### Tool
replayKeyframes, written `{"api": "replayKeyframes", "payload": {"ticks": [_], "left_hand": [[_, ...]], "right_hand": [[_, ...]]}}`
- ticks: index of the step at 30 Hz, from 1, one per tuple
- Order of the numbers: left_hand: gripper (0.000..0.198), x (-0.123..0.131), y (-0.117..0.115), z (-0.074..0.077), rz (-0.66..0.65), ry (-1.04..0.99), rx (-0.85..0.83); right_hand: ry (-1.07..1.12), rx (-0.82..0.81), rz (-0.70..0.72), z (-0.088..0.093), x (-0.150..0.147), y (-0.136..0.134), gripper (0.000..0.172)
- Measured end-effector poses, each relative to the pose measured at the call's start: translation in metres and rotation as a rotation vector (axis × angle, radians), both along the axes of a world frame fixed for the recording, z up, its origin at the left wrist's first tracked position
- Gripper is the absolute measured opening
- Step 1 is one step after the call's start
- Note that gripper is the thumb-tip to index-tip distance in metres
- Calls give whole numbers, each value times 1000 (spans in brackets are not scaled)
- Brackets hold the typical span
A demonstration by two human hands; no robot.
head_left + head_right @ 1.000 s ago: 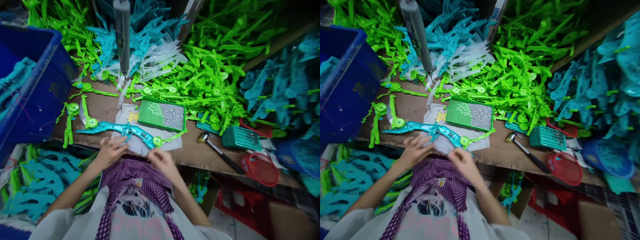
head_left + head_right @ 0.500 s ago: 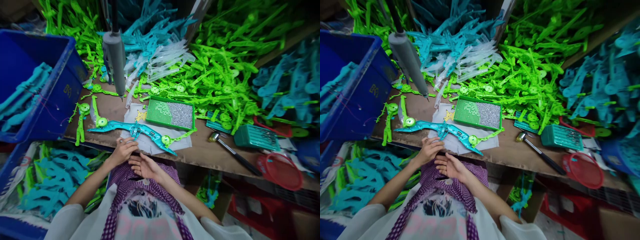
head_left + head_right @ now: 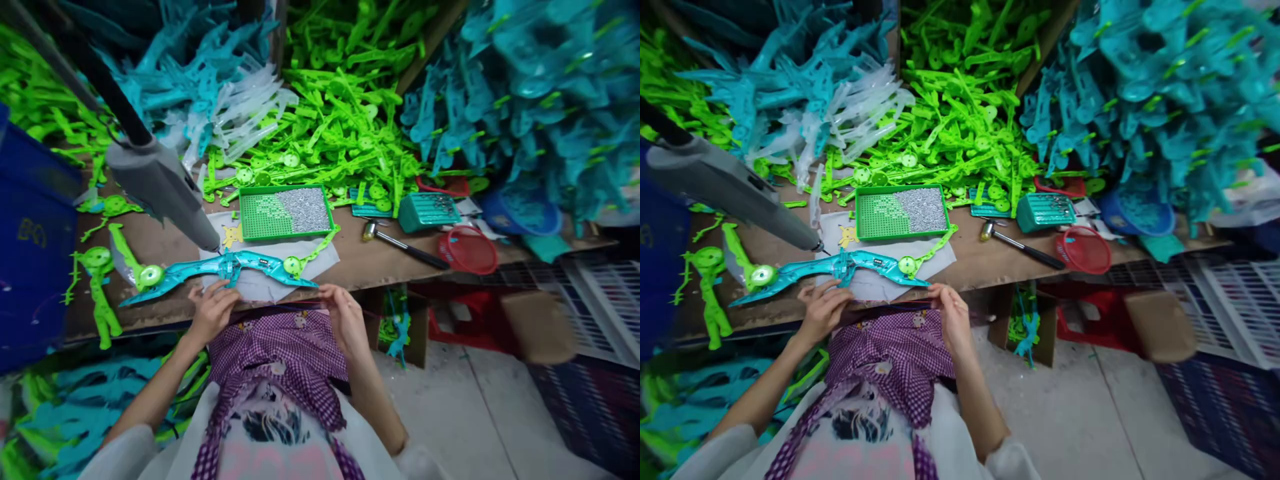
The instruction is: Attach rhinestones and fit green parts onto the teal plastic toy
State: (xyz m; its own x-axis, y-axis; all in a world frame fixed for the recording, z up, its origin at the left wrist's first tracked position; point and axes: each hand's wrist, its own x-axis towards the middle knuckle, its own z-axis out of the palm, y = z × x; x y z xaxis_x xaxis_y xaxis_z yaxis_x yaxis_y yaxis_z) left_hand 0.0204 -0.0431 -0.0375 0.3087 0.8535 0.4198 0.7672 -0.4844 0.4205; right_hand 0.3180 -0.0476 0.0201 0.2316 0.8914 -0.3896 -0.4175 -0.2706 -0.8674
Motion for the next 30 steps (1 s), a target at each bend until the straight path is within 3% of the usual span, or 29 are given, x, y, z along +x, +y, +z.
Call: {"api": "replayKeyframes", "payload": {"ticks": [4,7,10,13,16,19,21,23,26,27,30], "left_hand": [[19,8,-6,14,25,104,30],[28,28,-11,42,89,79,37],[49,74,0,76,57,-219,-86],[29,134,37,92,-46,-429,-333],[13,183,77,87,-183,-447,-491],[12,202,98,76,-230,-566,-559],[15,199,106,72,-243,-687,-629],[18,187,114,70,-253,-781,-721],[18,170,132,65,-284,-691,-793],[18,166,138,62,-293,-603,-778],[14,166,145,50,-288,-379,-683]], "right_hand": [[-30,-87,35,3,29,27,42],[-67,-101,113,5,37,40,45],[-70,-83,300,4,32,51,42],[-157,-45,522,0,24,63,33],[-343,19,621,-5,22,71,32],[-415,41,597,-3,31,71,32],[-358,64,601,1,42,68,13],[-366,122,517,1,56,68,33],[-682,266,260,-10,72,81,32],[-817,317,237,-16,75,89,30],[-1119,406,403,-37,77,113,31]]}}
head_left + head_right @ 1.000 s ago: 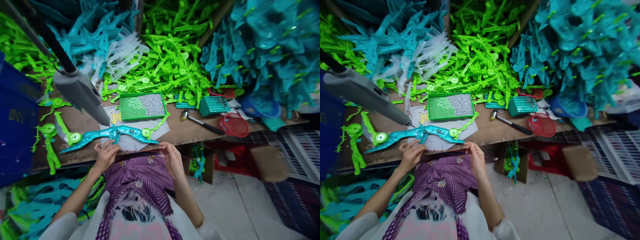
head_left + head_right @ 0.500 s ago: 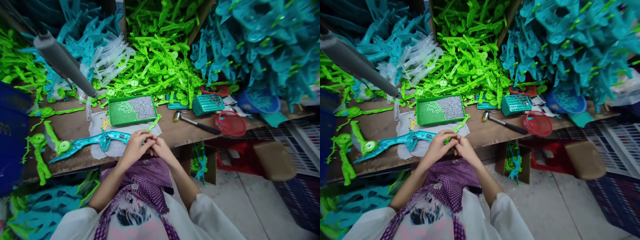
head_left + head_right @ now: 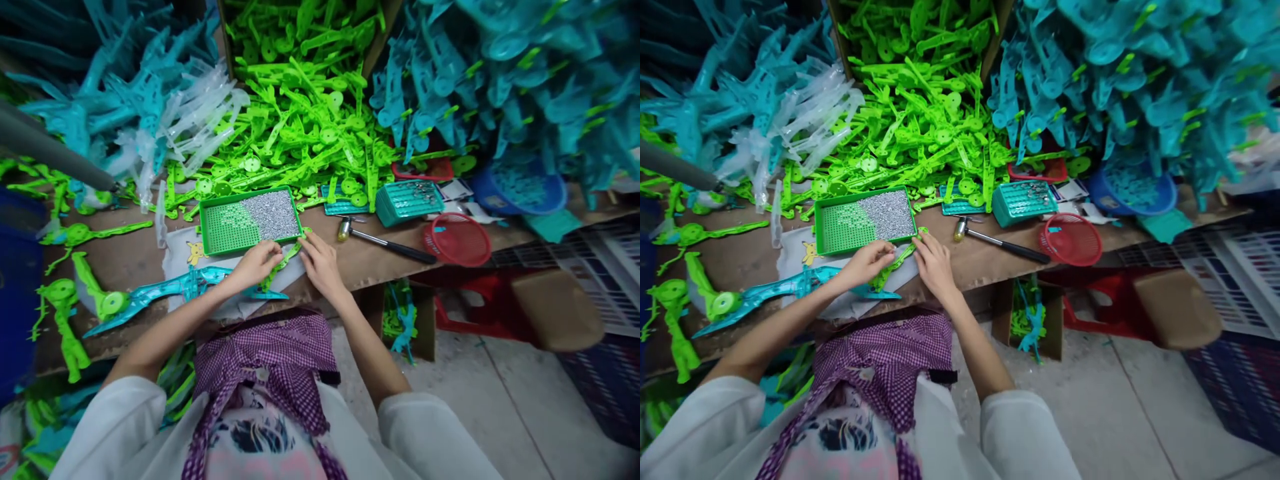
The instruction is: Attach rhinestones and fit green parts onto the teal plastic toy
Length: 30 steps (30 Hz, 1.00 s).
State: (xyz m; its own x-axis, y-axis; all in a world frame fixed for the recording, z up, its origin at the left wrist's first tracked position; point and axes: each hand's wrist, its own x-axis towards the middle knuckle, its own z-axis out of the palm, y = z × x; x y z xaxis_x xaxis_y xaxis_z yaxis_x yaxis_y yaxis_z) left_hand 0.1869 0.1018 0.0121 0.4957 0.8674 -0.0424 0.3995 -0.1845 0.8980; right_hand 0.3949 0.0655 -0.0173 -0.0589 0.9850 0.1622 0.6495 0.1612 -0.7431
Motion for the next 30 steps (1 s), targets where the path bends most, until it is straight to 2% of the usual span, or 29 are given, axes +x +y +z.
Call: {"api": "replayKeyframes", "payload": {"ticks": [3,5,10,13,17,21,26,30], "left_hand": [[13,8,-6,-9,-38,51,5],[14,13,-11,-10,-61,58,4],[15,19,-10,0,-158,112,26],[16,20,-3,9,-258,135,-13],[17,19,5,16,-314,132,-59],[15,18,10,12,-313,85,-63],[18,17,9,6,-199,46,152],[21,17,7,5,-269,51,333]], "right_hand": [[-168,-18,65,-11,1,8,31],[-179,-5,52,-9,4,1,30],[53,49,-67,16,6,-31,27],[156,4,43,27,3,-34,22],[214,-68,130,29,3,-28,19],[315,-113,79,26,3,-27,16],[538,-227,-101,17,-2,-28,18],[843,-442,-191,12,-3,-25,27]]}}
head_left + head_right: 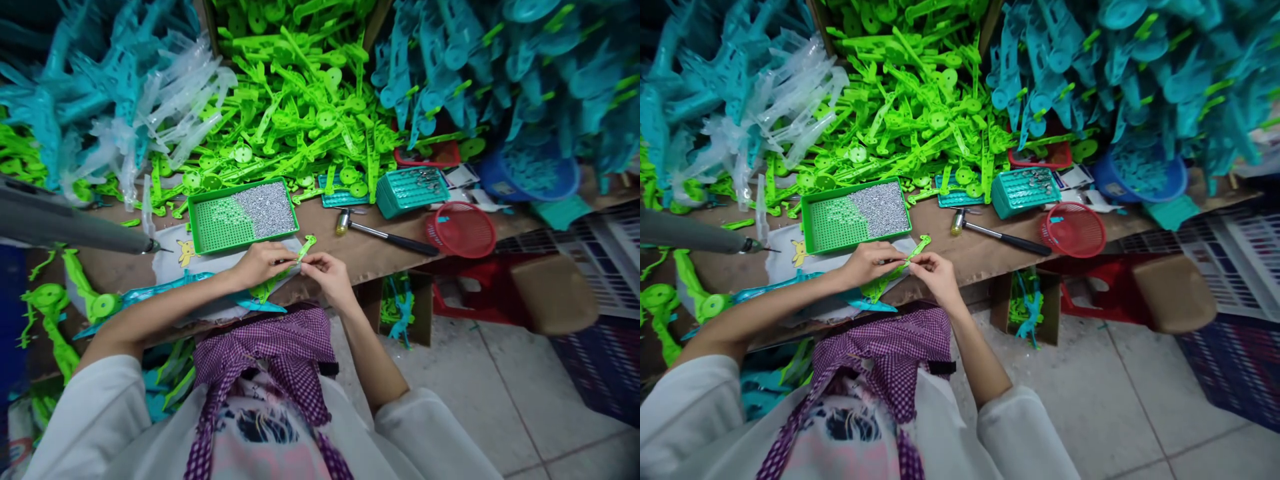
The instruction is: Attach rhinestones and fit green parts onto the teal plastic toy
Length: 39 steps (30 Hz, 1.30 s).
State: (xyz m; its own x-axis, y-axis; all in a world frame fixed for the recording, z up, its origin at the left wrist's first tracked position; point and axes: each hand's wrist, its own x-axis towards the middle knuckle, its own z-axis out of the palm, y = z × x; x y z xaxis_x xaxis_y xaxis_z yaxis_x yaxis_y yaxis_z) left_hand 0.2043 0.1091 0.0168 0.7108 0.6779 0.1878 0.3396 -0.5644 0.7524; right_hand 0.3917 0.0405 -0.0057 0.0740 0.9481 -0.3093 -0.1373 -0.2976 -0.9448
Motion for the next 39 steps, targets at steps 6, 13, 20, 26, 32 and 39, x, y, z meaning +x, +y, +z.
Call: {"api": "replayKeyframes", "payload": {"ticks": [6,13,20,26,32,39], "left_hand": [[19,6,6,0,-70,27,1],[17,12,10,-1,-33,-7,-71],[16,13,12,-4,-31,-28,-62],[14,9,7,-4,7,-56,-61],[14,8,4,-2,47,-52,-80],[10,3,-3,4,54,-94,-161]], "right_hand": [[140,-94,-11,3,0,5,29],[136,-62,-89,-2,-1,4,23],[155,-58,-128,-4,-3,5,24],[180,-93,-126,-11,-6,3,29],[214,-69,-115,-10,-11,0,29],[-30,120,-71,-4,-12,-9,18]]}}
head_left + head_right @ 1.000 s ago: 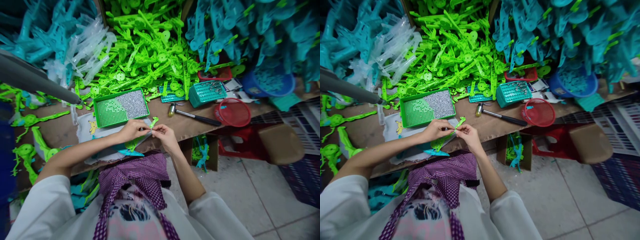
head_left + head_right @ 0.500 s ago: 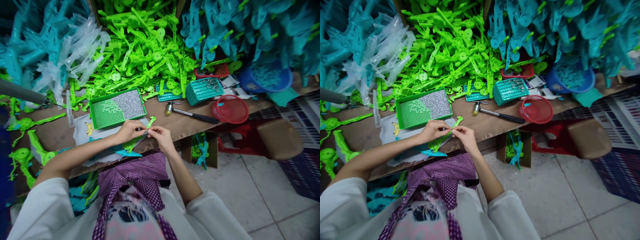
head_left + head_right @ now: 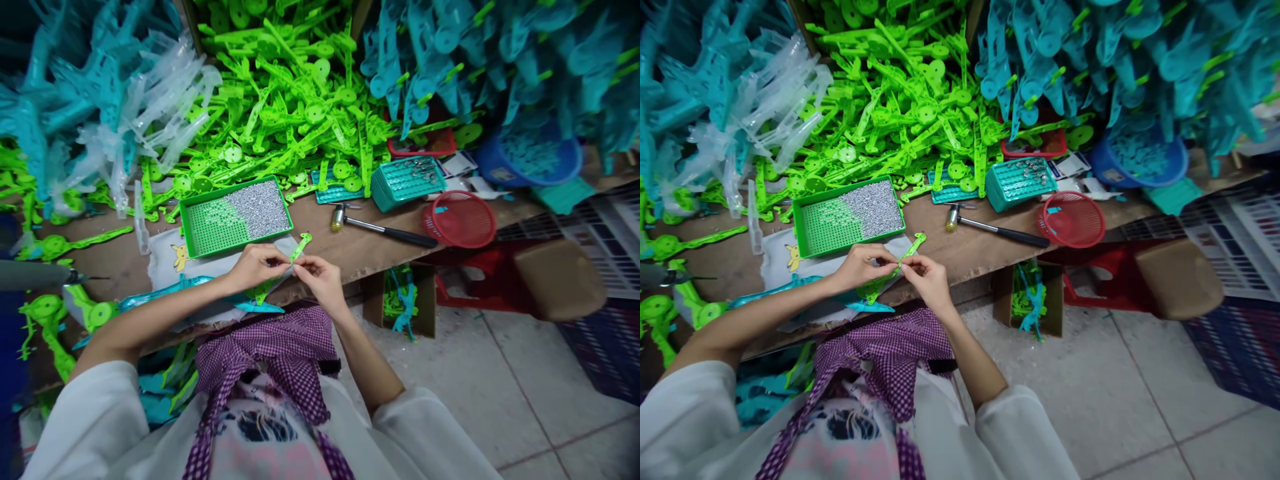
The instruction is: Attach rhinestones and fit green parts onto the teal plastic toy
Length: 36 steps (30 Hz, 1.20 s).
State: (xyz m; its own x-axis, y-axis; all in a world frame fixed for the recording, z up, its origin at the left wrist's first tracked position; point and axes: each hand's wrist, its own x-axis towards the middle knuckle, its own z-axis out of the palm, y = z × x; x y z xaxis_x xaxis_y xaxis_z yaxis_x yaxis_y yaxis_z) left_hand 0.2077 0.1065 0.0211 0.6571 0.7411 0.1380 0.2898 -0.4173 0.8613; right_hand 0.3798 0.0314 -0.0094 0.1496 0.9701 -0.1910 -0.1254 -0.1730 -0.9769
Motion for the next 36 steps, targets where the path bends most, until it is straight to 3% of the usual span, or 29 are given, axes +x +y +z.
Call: {"api": "replayKeyframes", "payload": {"ticks": [6,13,16,19,27,31,36], "left_hand": [[8,-6,-17,7,82,-23,4],[9,-27,-57,-2,242,0,140],[35,-40,-78,-3,445,85,211],[51,-43,-82,0,592,103,116],[42,7,-11,-9,247,266,-75],[34,22,1,-19,150,383,-51],[32,21,7,-27,52,404,37]], "right_hand": [[-333,228,24,15,-2,-8,6],[-422,317,122,19,-17,-22,5],[-493,302,43,14,-13,-24,6],[-613,298,-102,2,0,-14,9],[-803,285,-31,-30,12,11,14],[-843,280,-6,-33,13,11,15],[-899,270,101,-30,20,15,16]]}}
